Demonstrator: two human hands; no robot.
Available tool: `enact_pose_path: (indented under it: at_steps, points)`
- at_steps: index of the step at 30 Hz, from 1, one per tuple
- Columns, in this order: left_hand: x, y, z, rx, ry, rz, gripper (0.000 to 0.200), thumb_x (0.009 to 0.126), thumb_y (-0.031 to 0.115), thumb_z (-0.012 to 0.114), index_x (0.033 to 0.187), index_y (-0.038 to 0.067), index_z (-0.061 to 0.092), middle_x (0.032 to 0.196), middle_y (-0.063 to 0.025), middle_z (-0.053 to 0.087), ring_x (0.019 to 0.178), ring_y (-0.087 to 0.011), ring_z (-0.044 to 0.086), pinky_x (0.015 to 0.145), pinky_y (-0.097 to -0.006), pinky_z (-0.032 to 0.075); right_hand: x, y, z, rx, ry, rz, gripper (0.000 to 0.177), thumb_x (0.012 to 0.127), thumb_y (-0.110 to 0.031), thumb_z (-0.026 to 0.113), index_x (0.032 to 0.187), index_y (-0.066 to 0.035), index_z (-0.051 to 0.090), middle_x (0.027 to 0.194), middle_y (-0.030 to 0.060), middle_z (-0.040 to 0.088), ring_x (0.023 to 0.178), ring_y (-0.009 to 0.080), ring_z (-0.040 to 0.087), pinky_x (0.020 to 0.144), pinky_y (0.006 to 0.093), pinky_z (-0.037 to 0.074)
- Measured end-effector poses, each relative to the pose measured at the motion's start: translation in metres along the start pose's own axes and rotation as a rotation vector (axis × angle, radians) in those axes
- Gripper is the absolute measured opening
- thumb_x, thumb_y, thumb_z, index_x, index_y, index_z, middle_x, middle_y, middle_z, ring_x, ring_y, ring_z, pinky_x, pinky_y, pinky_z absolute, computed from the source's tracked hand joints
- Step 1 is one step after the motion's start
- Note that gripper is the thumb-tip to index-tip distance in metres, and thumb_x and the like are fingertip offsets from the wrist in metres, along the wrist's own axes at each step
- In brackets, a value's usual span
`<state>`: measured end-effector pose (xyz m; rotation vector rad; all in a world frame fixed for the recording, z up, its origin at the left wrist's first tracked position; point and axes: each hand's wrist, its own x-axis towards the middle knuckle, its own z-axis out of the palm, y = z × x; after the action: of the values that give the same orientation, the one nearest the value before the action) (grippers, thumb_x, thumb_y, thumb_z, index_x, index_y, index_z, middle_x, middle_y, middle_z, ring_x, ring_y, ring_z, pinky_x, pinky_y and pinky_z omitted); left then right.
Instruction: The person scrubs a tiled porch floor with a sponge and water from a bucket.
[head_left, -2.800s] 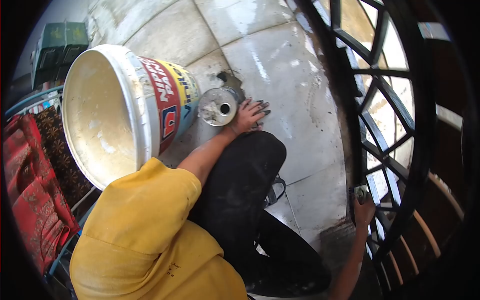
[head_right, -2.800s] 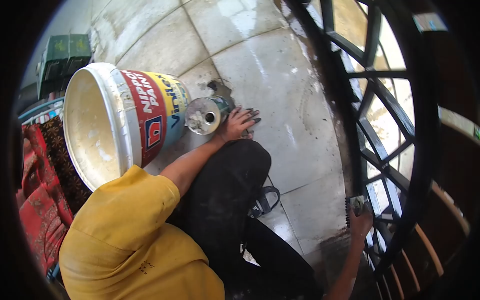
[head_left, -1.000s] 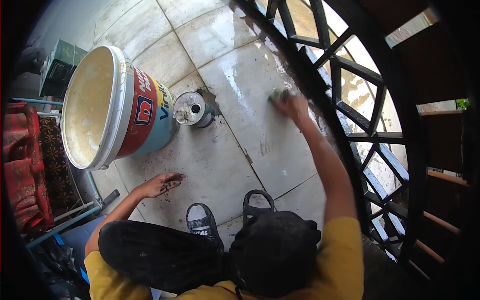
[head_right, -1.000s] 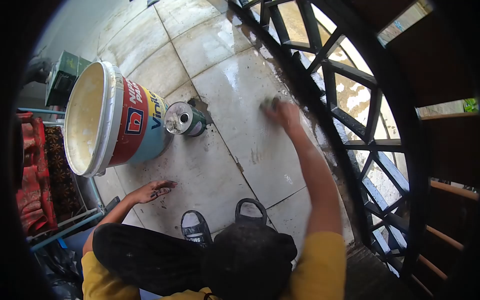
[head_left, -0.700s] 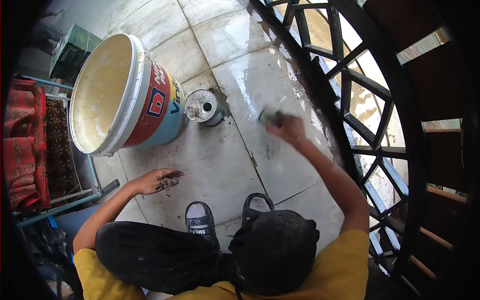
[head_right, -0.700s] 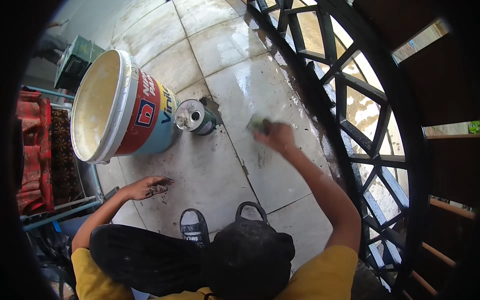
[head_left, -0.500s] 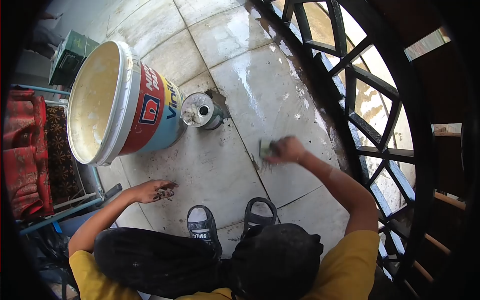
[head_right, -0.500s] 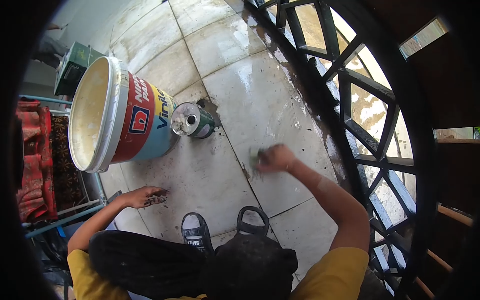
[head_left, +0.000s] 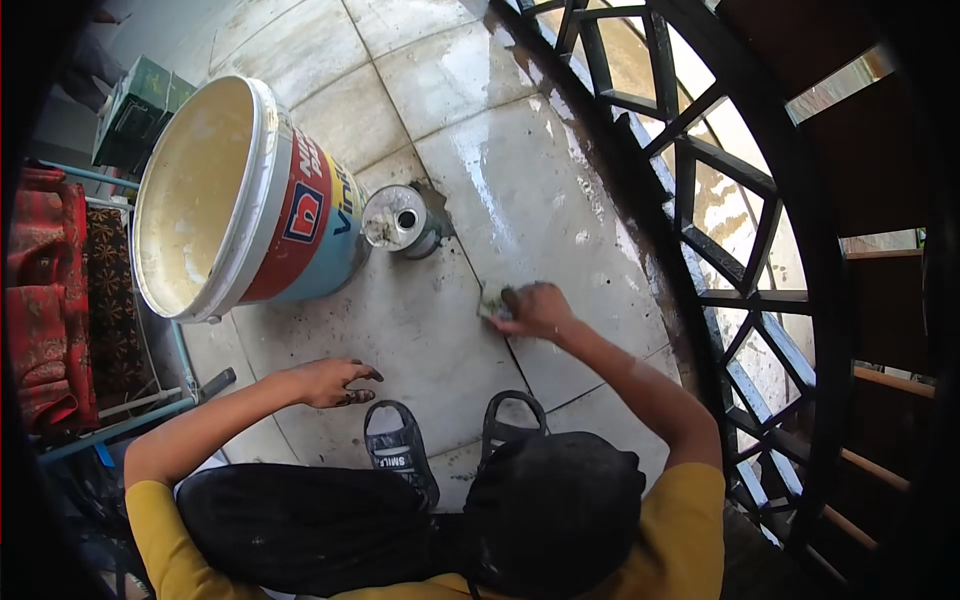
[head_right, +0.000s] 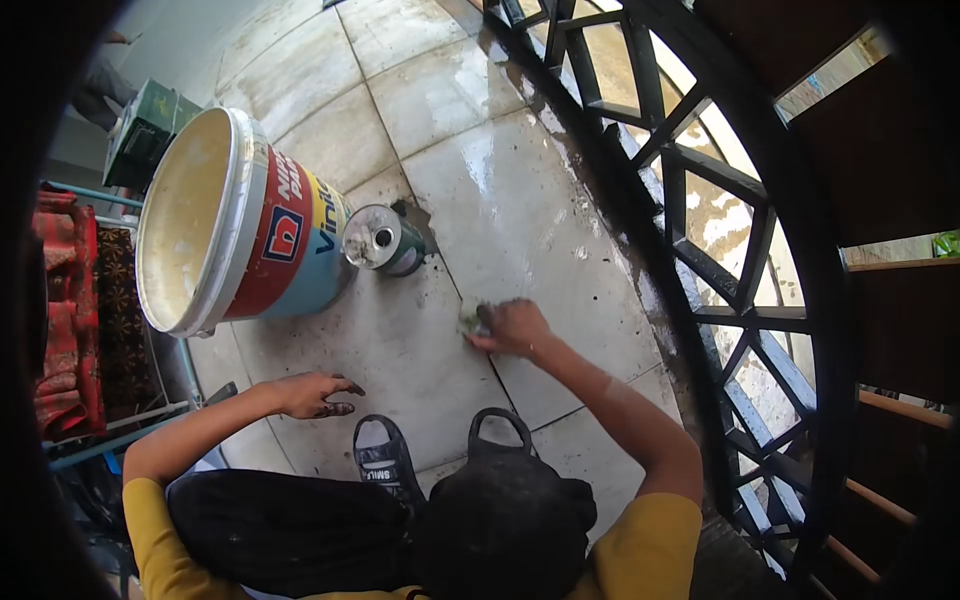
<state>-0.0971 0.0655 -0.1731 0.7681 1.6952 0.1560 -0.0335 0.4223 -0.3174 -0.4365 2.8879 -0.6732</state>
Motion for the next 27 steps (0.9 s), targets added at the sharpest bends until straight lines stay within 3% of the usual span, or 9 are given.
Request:
enact_pose_path:
  at_steps: [3, 7, 9, 12, 14, 16, 20, 24, 27]
  points:
    - [0.010, -0.035, 0.026, -0.075, -0.045, 0.037, 0.048, 0.095, 0.038, 0.054, 0.129, 0.004, 0.052, 0.119, -0.0206, 0.059, 0.108, -0.0349, 0.058, 0.094, -0.0417, 0.045, -0.067, -0.017, 0.028, 0.036, -0.106, -0.046, 0.052, 0.081, -0.061, 0.059, 0.079, -0.009, 0.065, 0.061, 0.0111, 0.061, 0.057, 0.0295, 0.063, 0.056, 0.0402, 0.050]
    - [0.024, -0.046, 0.004, -0.262, -0.103, -0.049, 0.047, 0.094, 0.038, 0.056, 0.127, 0.005, 0.053, 0.118, -0.0222, 0.060, 0.108, -0.0366, 0.058, 0.091, -0.0422, 0.047, -0.094, 0.004, 0.035, -0.021, 0.015, -0.077, 0.054, 0.080, -0.062, 0.059, 0.077, -0.009, 0.066, 0.060, 0.0108, 0.061, 0.057, 0.0286, 0.063, 0.056, 0.0391, 0.051]
    - [0.037, -0.061, 0.001, -0.028, 0.133, 0.054, 0.042, 0.095, 0.032, 0.057, 0.124, 0.003, 0.055, 0.114, -0.0218, 0.061, 0.105, -0.0351, 0.060, 0.089, -0.0407, 0.048, -0.067, 0.029, 0.016, 0.020, -0.009, 0.186, 0.054, 0.076, -0.063, 0.063, 0.070, -0.009, 0.063, 0.058, 0.0112, 0.059, 0.055, 0.0291, 0.062, 0.054, 0.0408, 0.050]
    - [0.032, -0.050, -0.009, -0.121, 0.167, 0.003, 0.040, 0.095, 0.030, 0.057, 0.122, 0.002, 0.055, 0.113, -0.0217, 0.061, 0.104, -0.0352, 0.060, 0.089, -0.0405, 0.048, 0.001, 0.093, -0.002, -0.096, 0.126, 0.429, 0.056, 0.075, -0.065, 0.062, 0.079, -0.009, 0.062, 0.061, 0.0126, 0.062, 0.057, 0.0324, 0.063, 0.054, 0.0418, 0.049]
    - [0.028, -0.056, -0.002, -0.179, 0.187, 0.006, 0.040, 0.095, 0.030, 0.057, 0.122, 0.002, 0.055, 0.113, -0.0217, 0.061, 0.103, -0.0352, 0.060, 0.088, -0.0406, 0.048, 0.047, 0.129, -0.037, -0.126, 0.388, 0.554, 0.054, 0.079, -0.062, 0.061, 0.081, -0.007, 0.062, 0.065, 0.0153, 0.064, 0.064, 0.0341, 0.066, 0.056, 0.0437, 0.051]
    - [0.025, -0.073, 0.019, -0.236, 0.183, -0.004, 0.038, 0.095, 0.029, 0.057, 0.122, 0.002, 0.055, 0.112, -0.0219, 0.062, 0.103, -0.0353, 0.060, 0.088, -0.0403, 0.048, 0.087, 0.171, -0.055, -0.375, 0.520, 0.682, 0.054, 0.080, -0.059, 0.062, 0.080, -0.005, 0.063, 0.068, 0.0153, 0.066, 0.066, 0.0324, 0.067, 0.059, 0.0433, 0.053]
    - [0.002, -0.102, 0.056, -0.146, 0.153, -0.070, 0.037, 0.096, 0.028, 0.055, 0.122, 0.002, 0.054, 0.110, -0.0210, 0.063, 0.106, -0.0303, 0.061, 0.089, -0.0381, 0.048, 0.105, 0.148, -0.069, -0.319, 0.616, 0.598, 0.052, 0.080, -0.060, 0.061, 0.079, -0.008, 0.062, 0.065, 0.0130, 0.066, 0.060, 0.0296, 0.067, 0.053, 0.0411, 0.052]
    - [-0.008, -0.121, 0.078, -0.402, 0.158, -0.043, 0.037, 0.095, 0.028, 0.056, 0.124, 0.003, 0.054, 0.112, -0.0175, 0.062, 0.107, -0.0265, 0.061, 0.086, -0.0369, 0.050, 0.064, 0.047, -0.010, 0.036, 0.297, 0.331, 0.055, 0.081, -0.065, 0.056, 0.086, -0.011, 0.064, 0.060, 0.0093, 0.064, 0.054, 0.0286, 0.065, 0.050, 0.0411, 0.050]
    - [-0.017, -0.106, 0.077, -0.773, 0.256, -0.204, 0.036, 0.096, 0.025, 0.055, 0.124, 0.004, 0.053, 0.116, -0.0134, 0.061, 0.106, -0.0234, 0.060, 0.085, -0.0355, 0.051, 0.028, -0.021, 0.031, 0.038, 0.061, 0.133, 0.056, 0.083, -0.064, 0.054, 0.089, -0.010, 0.064, 0.059, 0.0103, 0.062, 0.053, 0.0288, 0.064, 0.051, 0.0406, 0.051]
